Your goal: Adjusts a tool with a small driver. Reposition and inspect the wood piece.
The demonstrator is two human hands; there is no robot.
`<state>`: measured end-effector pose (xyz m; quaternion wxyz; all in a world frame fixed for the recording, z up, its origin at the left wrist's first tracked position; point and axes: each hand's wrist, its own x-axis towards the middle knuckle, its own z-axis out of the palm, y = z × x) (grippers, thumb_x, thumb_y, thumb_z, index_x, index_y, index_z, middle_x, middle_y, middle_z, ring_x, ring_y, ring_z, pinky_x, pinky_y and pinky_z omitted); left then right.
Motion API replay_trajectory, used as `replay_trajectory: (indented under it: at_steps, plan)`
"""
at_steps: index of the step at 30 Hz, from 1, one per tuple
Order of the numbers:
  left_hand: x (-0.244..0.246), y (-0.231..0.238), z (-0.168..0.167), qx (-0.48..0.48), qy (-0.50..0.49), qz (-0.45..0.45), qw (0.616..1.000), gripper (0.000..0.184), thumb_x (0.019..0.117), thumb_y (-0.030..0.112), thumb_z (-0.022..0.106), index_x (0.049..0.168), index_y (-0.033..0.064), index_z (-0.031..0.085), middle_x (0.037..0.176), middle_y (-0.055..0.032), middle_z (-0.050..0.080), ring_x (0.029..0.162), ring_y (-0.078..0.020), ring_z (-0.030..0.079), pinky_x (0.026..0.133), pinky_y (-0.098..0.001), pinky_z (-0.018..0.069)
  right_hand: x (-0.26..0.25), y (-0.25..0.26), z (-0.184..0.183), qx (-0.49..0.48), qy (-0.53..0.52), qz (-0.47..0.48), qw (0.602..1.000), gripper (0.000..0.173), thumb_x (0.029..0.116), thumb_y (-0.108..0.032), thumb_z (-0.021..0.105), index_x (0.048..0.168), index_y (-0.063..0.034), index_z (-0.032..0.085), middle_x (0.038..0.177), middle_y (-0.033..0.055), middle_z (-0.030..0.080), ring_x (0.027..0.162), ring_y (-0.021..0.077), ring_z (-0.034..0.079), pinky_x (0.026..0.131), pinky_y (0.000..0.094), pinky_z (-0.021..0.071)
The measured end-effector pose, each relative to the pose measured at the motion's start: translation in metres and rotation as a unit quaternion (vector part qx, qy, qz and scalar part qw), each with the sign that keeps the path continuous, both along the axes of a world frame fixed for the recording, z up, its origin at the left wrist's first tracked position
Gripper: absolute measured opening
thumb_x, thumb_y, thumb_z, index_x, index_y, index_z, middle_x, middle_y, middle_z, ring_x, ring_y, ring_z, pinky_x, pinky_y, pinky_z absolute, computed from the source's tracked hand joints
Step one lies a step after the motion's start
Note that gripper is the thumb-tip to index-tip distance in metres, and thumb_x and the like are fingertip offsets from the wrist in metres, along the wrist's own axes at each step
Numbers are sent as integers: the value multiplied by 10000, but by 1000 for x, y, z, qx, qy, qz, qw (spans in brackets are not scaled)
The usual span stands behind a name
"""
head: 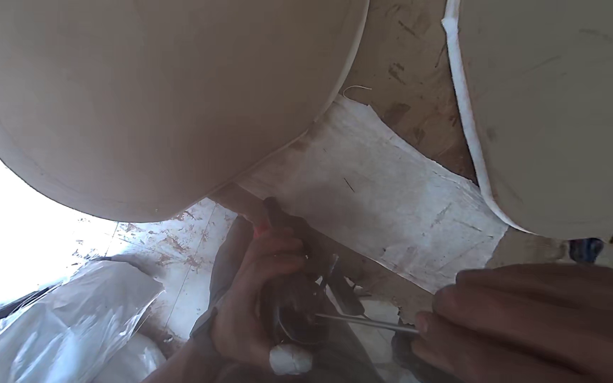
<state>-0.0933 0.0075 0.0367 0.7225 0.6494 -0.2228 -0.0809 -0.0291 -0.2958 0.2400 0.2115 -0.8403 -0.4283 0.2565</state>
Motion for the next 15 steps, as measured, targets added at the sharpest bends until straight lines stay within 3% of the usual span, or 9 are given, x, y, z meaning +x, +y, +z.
replay_trajectory:
  at_steps: [3, 9, 12, 15]
  plan:
    - [3, 6, -1, 25, -2, -1, 1000, 964, 714, 778, 696, 1444, 175, 514, 1552, -161, 441, 1476, -431, 336, 1208, -675, 290, -3, 3, -8, 19, 19, -25, 999, 142, 1012, -202, 634, 1087, -124, 725, 853, 61, 621, 667, 197, 583, 509, 343, 453]
    - [10, 10, 0, 27, 3, -7, 1000, 974, 700, 801, 678, 1424, 169, 519, 1493, -153, 490, 1457, -430, 354, 1201, -676, 291, -1, -20, -82, 175, 30, -93, 980, 156, 992, -320, 674, 1002, -181, 746, 845, -65, 643, 735, 24, 616, 591, 194, 521]
    - [10, 15, -1, 24, 7, -17, 1000, 965, 709, 806, 671, 1418, 169, 518, 1491, -150, 494, 1454, -427, 360, 1199, -672, 298, 14, -18, -105, 216, 80, -67, 971, 128, 988, -296, 686, 978, -178, 735, 853, -72, 651, 751, 12, 626, 616, 182, 539]
    - [9, 19, -3, 22, 3, -14, 1000, 903, 732, 782, 671, 1395, 184, 536, 1468, -124, 516, 1442, -411, 381, 1200, -670, 294, 23, -7, -122, 274, 138, -71, 949, 66, 941, -204, 733, 913, -144, 730, 802, -66, 647, 700, 17, 621, 573, 180, 541]
